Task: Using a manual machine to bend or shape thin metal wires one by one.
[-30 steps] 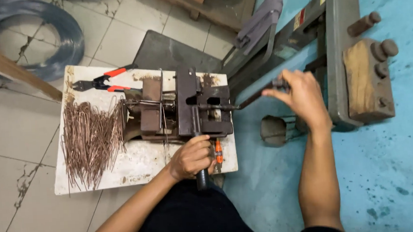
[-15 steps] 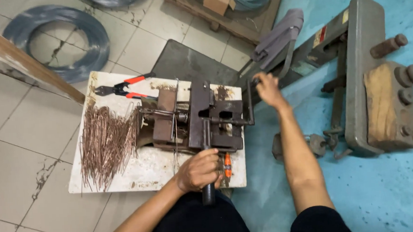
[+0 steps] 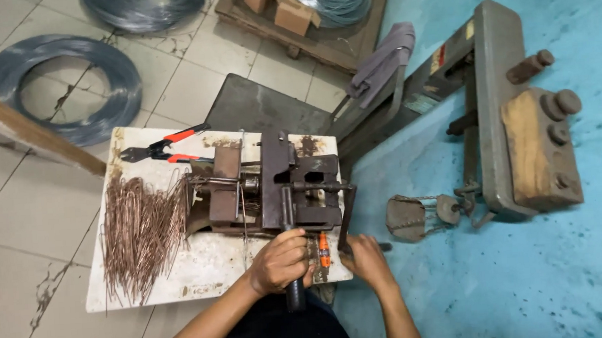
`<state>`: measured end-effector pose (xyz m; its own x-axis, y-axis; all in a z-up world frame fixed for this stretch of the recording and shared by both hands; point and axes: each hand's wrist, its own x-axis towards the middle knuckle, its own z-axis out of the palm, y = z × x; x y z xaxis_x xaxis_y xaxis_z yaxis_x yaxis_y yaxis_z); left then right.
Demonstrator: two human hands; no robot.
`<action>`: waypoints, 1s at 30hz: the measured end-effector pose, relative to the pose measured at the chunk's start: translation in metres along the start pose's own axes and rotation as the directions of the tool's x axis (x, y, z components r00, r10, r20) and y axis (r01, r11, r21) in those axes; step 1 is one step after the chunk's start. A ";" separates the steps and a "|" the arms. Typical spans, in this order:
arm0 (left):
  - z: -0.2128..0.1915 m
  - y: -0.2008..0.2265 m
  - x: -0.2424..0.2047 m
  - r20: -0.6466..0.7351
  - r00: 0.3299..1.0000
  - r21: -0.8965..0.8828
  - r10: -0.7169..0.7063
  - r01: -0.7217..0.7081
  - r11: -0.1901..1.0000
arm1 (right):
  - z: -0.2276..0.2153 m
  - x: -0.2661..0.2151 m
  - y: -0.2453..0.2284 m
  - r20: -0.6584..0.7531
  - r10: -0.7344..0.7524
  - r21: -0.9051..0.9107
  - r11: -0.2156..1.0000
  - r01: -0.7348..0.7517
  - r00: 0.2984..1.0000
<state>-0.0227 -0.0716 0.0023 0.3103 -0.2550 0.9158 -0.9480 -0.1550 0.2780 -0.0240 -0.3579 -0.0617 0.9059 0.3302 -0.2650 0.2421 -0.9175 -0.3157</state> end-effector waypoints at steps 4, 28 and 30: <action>0.012 -0.004 -0.017 -0.001 1.000 -0.035 -0.012 0.011 0.999 | -0.061 -0.045 -0.028 0.032 0.080 -0.017 0.997 -0.080 0.996; 0.033 -0.012 -0.035 -0.165 0.986 0.053 -0.006 0.015 0.998 | -0.120 0.261 0.090 -0.373 -0.204 -0.387 0.921 0.048 0.905; 0.040 -0.015 -0.044 -0.177 0.984 0.065 0.011 0.000 0.998 | -0.048 0.292 0.134 -0.259 -0.117 -0.359 0.933 0.017 0.959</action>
<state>-0.0196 -0.0966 -0.0540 0.2823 -0.0842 0.9556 -0.9413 -0.2166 0.2590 0.2893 -0.3956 -0.1378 0.9302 0.3667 0.0192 0.3661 -0.9302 0.0275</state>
